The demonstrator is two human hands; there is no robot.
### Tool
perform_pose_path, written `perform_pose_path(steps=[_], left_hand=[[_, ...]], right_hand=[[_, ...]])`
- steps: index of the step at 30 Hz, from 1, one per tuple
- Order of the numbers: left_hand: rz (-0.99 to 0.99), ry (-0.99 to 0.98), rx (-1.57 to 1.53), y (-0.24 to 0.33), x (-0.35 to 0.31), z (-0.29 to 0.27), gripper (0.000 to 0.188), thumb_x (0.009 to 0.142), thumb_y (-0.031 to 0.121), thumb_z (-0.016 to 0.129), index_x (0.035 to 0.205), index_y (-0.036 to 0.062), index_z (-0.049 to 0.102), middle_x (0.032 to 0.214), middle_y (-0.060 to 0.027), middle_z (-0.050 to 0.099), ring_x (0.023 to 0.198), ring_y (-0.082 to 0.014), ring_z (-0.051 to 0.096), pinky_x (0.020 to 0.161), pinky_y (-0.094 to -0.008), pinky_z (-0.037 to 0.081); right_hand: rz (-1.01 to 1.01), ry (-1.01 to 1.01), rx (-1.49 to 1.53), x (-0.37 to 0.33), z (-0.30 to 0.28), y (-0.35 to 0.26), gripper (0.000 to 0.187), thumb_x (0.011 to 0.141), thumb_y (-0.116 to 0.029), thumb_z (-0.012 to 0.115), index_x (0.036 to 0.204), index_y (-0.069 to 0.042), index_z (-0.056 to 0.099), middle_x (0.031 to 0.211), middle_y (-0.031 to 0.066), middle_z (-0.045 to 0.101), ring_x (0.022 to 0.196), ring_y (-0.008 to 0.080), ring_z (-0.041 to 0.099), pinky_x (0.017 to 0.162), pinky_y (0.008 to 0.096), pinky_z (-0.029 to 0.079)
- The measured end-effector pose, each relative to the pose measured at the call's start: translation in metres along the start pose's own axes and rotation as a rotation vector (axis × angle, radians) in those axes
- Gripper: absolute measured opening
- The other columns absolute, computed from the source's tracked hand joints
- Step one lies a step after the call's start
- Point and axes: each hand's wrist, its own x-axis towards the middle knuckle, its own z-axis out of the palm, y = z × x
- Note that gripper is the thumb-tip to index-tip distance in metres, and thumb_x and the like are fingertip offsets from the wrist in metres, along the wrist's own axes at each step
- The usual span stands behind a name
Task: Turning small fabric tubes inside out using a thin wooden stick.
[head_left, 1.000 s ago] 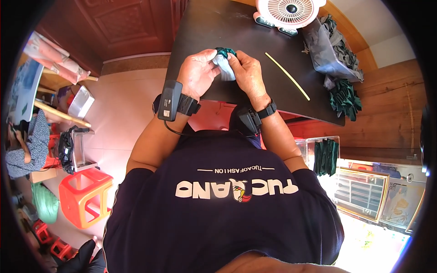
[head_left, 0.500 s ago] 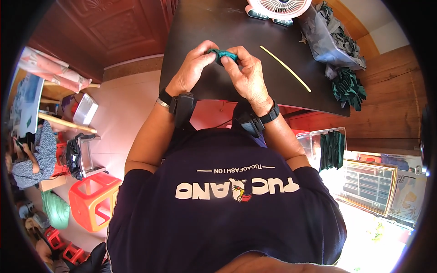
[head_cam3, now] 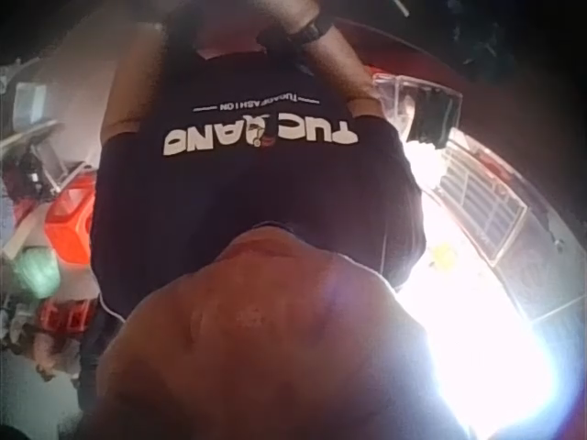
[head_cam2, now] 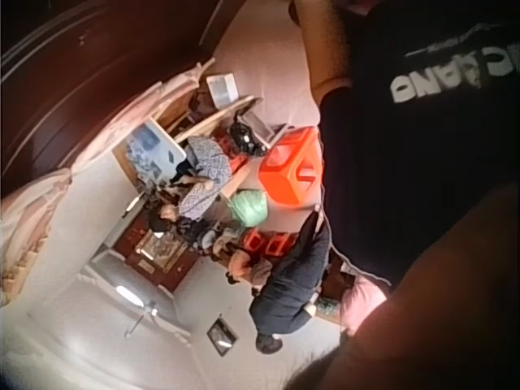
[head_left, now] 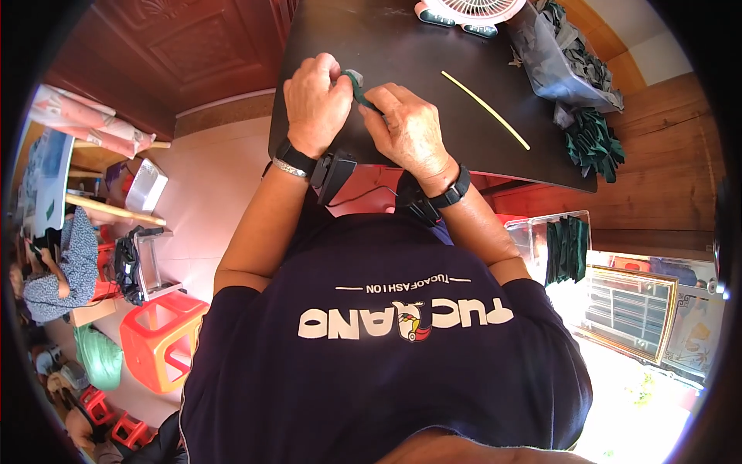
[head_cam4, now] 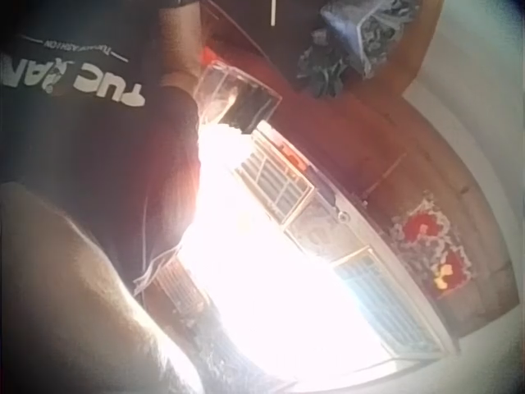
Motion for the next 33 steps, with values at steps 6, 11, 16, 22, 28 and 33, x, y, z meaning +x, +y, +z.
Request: perform_pose_path(steps=[6, 11, 16, 22, 28, 33], left_hand=[[-0.560, -0.080, -1.125, -0.003, -0.009, 0.016, 0.016, 0.078, 0.008, 0.050, 0.082, -0.0015, 0.061, 0.075, -0.0037, 0.060, 0.065, -0.0111, 0.052, 0.061, -0.0285, 0.044], [-0.656, -0.110, -1.406, -0.008, -0.019, 0.024, 0.021, 0.078, 0.005, 0.046, 0.092, -0.0020, 0.060, 0.084, -0.0025, 0.060, 0.078, -0.0107, 0.054, 0.072, -0.0234, 0.042], [-0.812, -0.132, -1.608, -0.010, -0.025, 0.020, 0.017, 0.079, 0.006, 0.049, 0.092, 0.0004, 0.058, 0.090, -0.0076, 0.061, 0.086, -0.0192, 0.057, 0.079, -0.0320, 0.043], [-0.904, -0.194, -1.775, 0.004, -0.029, 0.014, 0.018, 0.082, 0.008, 0.050, 0.095, 0.0008, 0.059, 0.103, -0.0112, 0.063, 0.098, -0.0232, 0.058, 0.092, -0.0417, 0.042], [-0.835, -0.504, -1.876, 0.012, -0.025, 0.009, 0.022, 0.083, 0.013, 0.052, 0.099, 0.0011, 0.062, 0.110, -0.0109, 0.063, 0.101, -0.0229, 0.057, 0.095, -0.0448, 0.040], [-0.641, -0.302, -1.596, 0.009, -0.013, 0.011, 0.015, 0.083, 0.011, 0.050, 0.090, 0.0018, 0.059, 0.097, -0.0084, 0.061, 0.094, -0.0174, 0.056, 0.087, -0.0358, 0.043]], right_hand=[[-0.003, -0.035, 0.032, -0.001, 0.008, 0.002, 0.011, 0.077, -0.010, 0.066, 0.085, -0.006, 0.061, 0.076, 0.0095, 0.060, 0.064, 0.0295, 0.060, 0.056, 0.0363, 0.048], [0.092, -0.029, 0.112, -0.005, 0.013, 0.004, 0.011, 0.079, -0.011, 0.066, 0.087, -0.005, 0.061, 0.076, 0.0112, 0.062, 0.064, 0.0280, 0.061, 0.058, 0.0333, 0.048], [0.400, -0.009, 0.279, -0.008, 0.017, 0.022, 0.014, 0.080, -0.018, 0.064, 0.088, -0.006, 0.063, 0.072, 0.0126, 0.062, 0.065, 0.0302, 0.062, 0.059, 0.0376, 0.048], [0.585, -0.047, 0.330, -0.007, 0.013, 0.028, 0.021, 0.082, -0.024, 0.063, 0.091, -0.006, 0.065, 0.066, 0.0141, 0.062, 0.064, 0.0300, 0.062, 0.061, 0.0373, 0.048], [0.527, 0.055, 0.218, 0.000, 0.008, 0.043, 0.022, 0.082, -0.026, 0.062, 0.091, -0.006, 0.065, 0.069, 0.0148, 0.063, 0.068, 0.0319, 0.063, 0.063, 0.0384, 0.049], [0.393, -0.062, 0.287, 0.010, -0.012, 0.027, 0.015, 0.082, -0.019, 0.062, 0.088, -0.005, 0.064, 0.071, 0.0136, 0.063, 0.067, 0.0316, 0.062, 0.060, 0.0379, 0.049]])
